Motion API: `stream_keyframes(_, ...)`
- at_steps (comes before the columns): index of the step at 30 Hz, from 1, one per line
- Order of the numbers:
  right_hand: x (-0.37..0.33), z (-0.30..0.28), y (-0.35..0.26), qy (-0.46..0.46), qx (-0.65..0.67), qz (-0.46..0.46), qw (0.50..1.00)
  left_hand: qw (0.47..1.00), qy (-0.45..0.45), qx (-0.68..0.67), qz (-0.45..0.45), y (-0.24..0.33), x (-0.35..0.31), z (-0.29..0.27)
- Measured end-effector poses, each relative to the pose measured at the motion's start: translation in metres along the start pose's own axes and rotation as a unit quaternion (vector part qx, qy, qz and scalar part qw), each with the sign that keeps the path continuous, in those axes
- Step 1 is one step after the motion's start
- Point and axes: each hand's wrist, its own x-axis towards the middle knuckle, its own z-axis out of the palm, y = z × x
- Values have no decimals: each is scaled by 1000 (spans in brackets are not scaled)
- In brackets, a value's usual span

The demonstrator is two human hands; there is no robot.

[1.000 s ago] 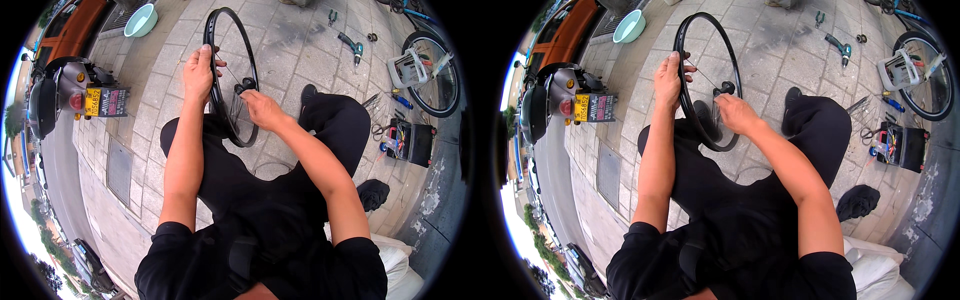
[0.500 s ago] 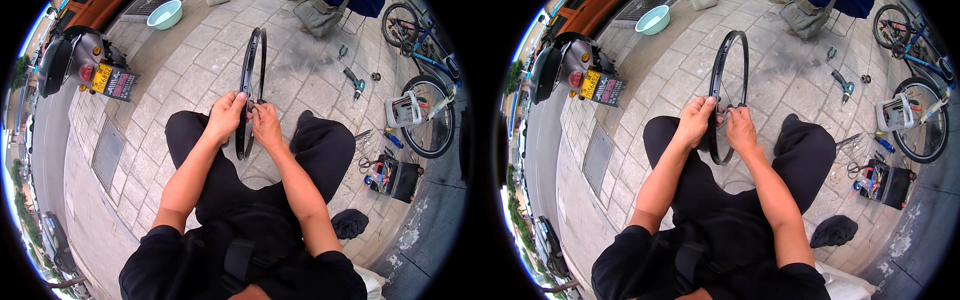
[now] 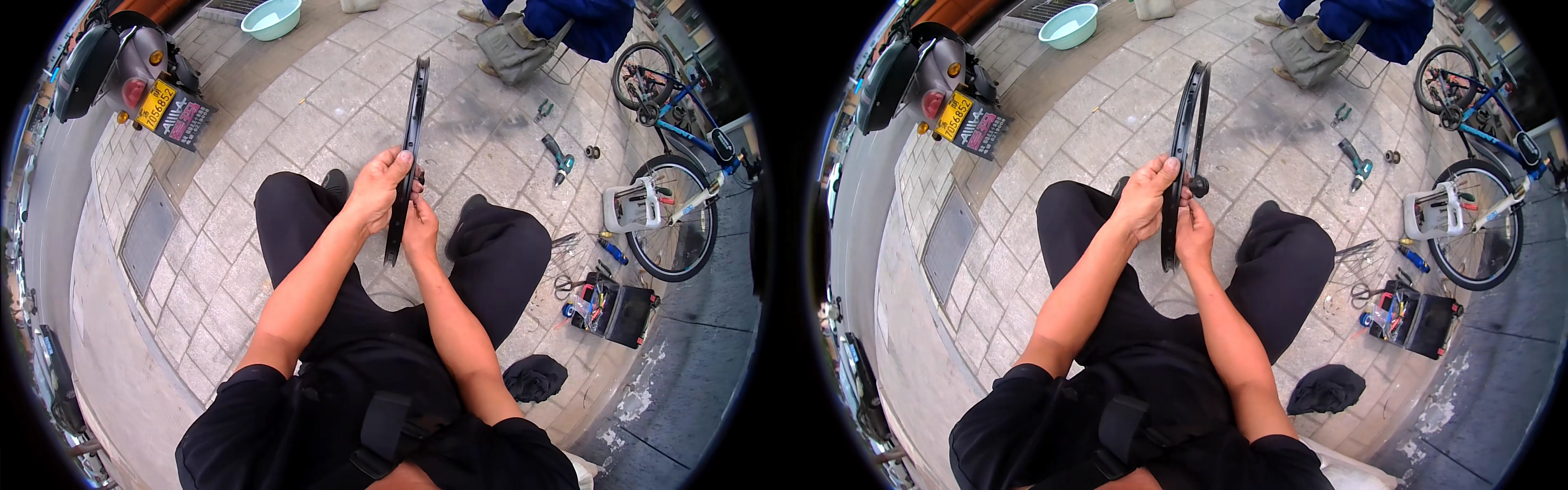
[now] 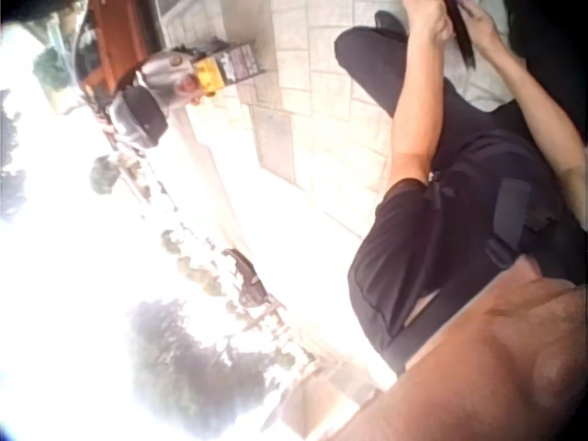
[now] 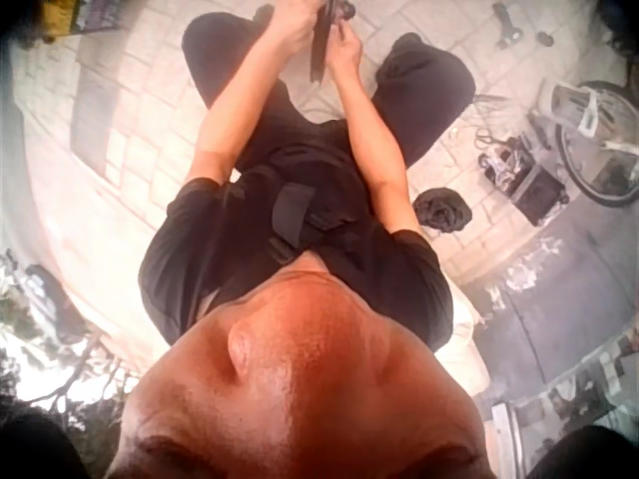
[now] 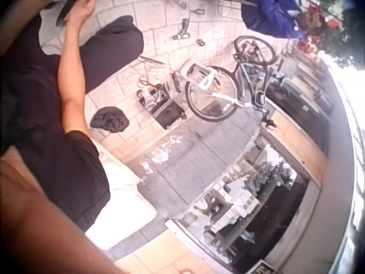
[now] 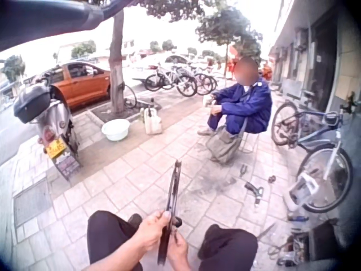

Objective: The person sits on the ground and assembles a bicycle wheel by inserting spokes into the rim and hub. They handle individual spokes and small metal parts, threading them through the wheel components by hand.

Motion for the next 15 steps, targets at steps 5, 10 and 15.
stream_keyframes(5, -18, 6, -61, -9, 150, 137, 979, 996, -6, -88, -21, 3, 7, -5)
stream_keyframes(10, -15, 14, -73, -6, 151, 131, 980, 994, -41, -85, -55, 13, 16, -17)
stream_keyframes(15, -5, 20, -63, 19, 162, 117, 980, 998, 10, -33, -61, 9, 8, -22)
